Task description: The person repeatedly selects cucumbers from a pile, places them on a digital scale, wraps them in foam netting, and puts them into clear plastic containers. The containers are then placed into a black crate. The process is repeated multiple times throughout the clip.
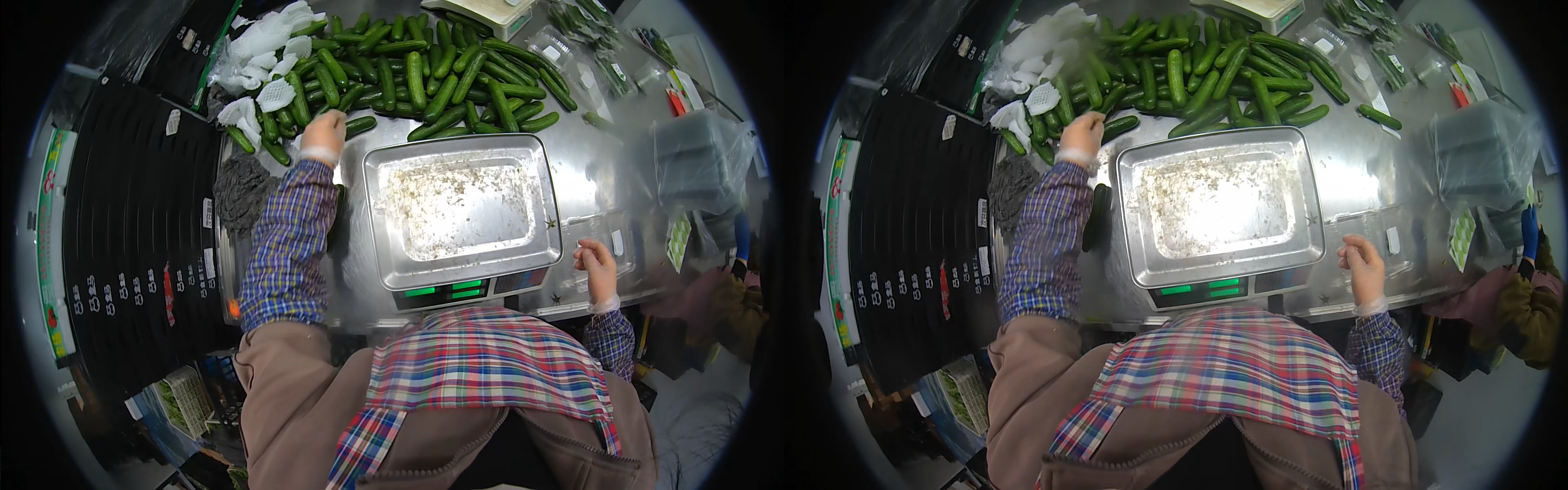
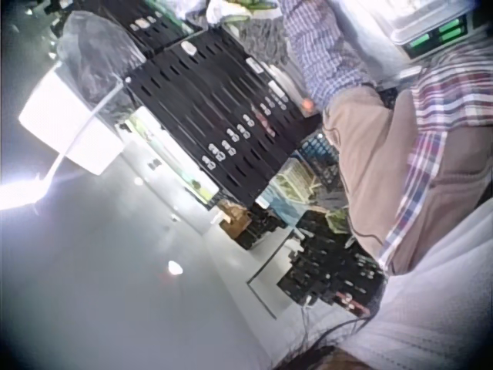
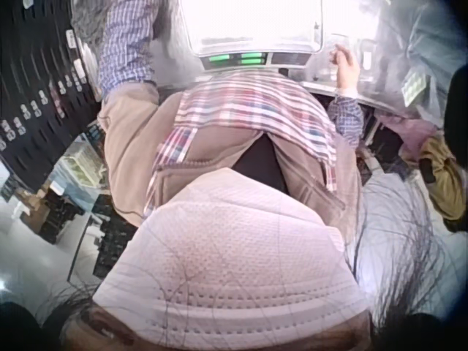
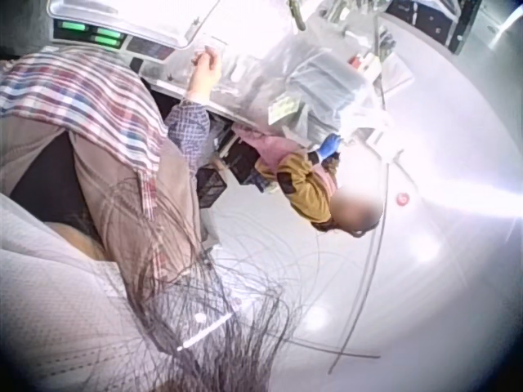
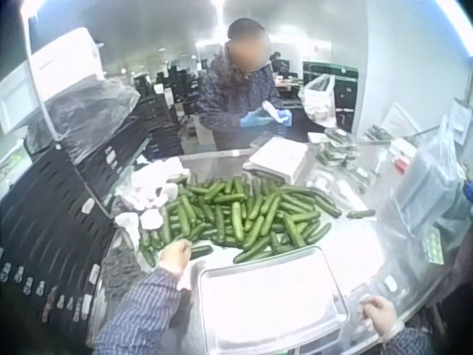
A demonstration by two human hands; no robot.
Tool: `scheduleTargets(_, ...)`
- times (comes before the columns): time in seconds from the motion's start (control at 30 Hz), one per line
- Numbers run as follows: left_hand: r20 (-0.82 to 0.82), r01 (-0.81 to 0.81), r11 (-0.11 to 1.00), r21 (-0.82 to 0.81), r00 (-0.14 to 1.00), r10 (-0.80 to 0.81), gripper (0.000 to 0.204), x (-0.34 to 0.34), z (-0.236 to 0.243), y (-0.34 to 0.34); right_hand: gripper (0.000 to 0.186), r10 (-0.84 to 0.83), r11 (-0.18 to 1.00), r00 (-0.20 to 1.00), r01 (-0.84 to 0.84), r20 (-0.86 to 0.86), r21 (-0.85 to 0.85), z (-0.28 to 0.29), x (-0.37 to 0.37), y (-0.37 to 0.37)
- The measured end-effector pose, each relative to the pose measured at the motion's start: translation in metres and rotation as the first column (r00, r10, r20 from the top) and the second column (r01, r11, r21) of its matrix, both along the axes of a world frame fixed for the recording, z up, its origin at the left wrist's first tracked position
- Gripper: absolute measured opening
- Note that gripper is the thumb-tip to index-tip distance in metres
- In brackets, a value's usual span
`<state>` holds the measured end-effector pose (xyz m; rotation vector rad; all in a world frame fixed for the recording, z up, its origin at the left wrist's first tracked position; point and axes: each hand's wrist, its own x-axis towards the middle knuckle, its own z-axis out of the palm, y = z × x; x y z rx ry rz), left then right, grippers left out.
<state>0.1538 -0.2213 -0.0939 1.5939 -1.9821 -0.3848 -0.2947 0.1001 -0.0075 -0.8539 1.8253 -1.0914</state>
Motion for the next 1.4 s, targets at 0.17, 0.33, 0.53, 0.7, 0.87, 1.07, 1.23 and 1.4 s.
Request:
scheduleTargets(0.17, 0.395, -0.307, 0.912, 0.273, 0.9, 0.185, 0.032, -0.018, -0.008, -0.044, 0.018, 0.017, 1.0, 1.0, -0.017, -0.019, 0.001, -0.004, -0.005, 0.003)
scheduleTargets(0.33, 0.545, -0.357, 0.885, 0.3, 0.825, 0.147, 0.051, -0.02, 0.0, -0.055, 0.018, -0.068, 0.995, 0.998, 0.068, -0.002, 0.068, -0.009, -0.011, 0.019)
scheduleTargets(0.53, 0.596, -0.326, 0.872, 0.365, 0.801, 0.05, 0.051, -0.021, 0.002, -0.071, 0.017, -0.056, 0.998, 0.995, 0.058, 0.081, -0.029, -0.028, -0.012, 0.022)
scheduleTargets(0.7, 0.582, -0.158, 0.976, 0.148, 0.812, 0.043, 0.048, -0.011, -0.007, -0.063, 0.017, -0.048, 0.998, 0.992, 0.051, 0.116, -0.022, -0.03, -0.01, 0.026)
scheduleTargets(0.87, 0.068, -0.176, 0.895, 0.411, 0.984, 0.163, 0.042, -0.019, 0.01, -0.064, 0.017, -0.14, 0.99, 0.984, 0.14, 0.107, 0.007, -0.029, -0.022, 0.033)
scheduleTargets(1.07, -0.38, 0.247, 0.71, 0.66, 0.924, 0.032, 0.034, -0.096, 0.066, -0.054, 0.018, -0.135, 0.991, 0.989, 0.134, 0.067, 0.027, -0.041, -0.025, 0.024)
scheduleTargets(1.23, -0.2, 0.235, 0.848, 0.475, 0.967, -0.156, 0.054, -0.202, 0.085, -0.064, 0.018, -0.092, 0.995, 0.99, 0.087, 0.104, 0.049, -0.043, -0.023, 0.022)
scheduleTargets(1.4, 0.38, -0.025, 0.944, 0.328, 0.918, -0.108, 0.047, -0.272, 0.056, -0.068, 0.018, -0.1, 0.995, 0.987, 0.097, 0.129, 0.026, -0.03, -0.034, 0.026)
